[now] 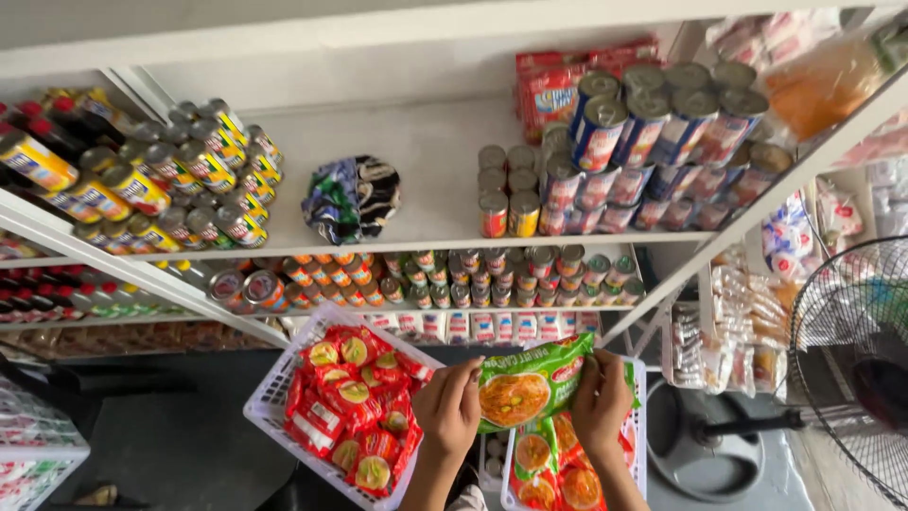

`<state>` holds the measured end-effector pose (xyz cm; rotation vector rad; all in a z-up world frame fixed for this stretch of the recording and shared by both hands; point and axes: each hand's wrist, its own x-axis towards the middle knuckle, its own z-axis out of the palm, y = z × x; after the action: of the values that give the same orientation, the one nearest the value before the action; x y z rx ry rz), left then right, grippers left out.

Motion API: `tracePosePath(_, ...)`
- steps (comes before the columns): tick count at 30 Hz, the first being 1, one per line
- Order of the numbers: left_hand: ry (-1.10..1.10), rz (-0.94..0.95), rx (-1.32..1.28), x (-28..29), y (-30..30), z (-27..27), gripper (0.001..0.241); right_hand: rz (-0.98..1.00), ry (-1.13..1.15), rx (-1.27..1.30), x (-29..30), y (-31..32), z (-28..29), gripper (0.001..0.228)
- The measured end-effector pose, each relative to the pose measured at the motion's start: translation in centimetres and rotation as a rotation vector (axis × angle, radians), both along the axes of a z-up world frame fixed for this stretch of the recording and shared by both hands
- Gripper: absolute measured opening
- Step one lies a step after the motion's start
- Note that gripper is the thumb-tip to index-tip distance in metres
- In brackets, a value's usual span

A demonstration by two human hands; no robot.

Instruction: Organizing and restocking various packets of instant noodles on store shelves from a plastic basket.

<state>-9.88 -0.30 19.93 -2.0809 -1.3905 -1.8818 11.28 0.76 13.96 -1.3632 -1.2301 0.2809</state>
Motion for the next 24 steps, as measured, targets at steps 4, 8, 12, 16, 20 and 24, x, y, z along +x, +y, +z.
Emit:
tracePosePath(4,0.066,0.062,0.085,-1.7,0.4,2.1,0.019,0.097,0.006,-0.002,1.7,0.1,0.4,0.011)
tracePosePath(8,-0.112,0.098,0.08,-1.8,2.7,0.0,0.014,0.487,0.466,0.003,1.9,1.7,5.6,0.016)
tracePosePath(12,-1.047,-0.367,-0.667,-1.5,4.8,-6.1,0.042,0.597,0.886,-0.071,0.8,3.2,11.9,0.022)
tracePosePath(16,-1.308,-1.077,-0.689,-1.1,2.6,-1.8,0.08,0.687,0.873,0.022,0.4,5.4,12.1,0.018)
tracePosePath(20,-1.045,-1.221,-0.511,-2.2,2.3,6.3,0.072,0.68,0.756,0.037,-1.0,5.9,14.2,0.02)
tracePosePath(24,-0.95,-0.627,-0.787,-4.1,3.9,10.6,0.051,0.372,0.039,0.367,-3.2,4.8,20.6,0.025)
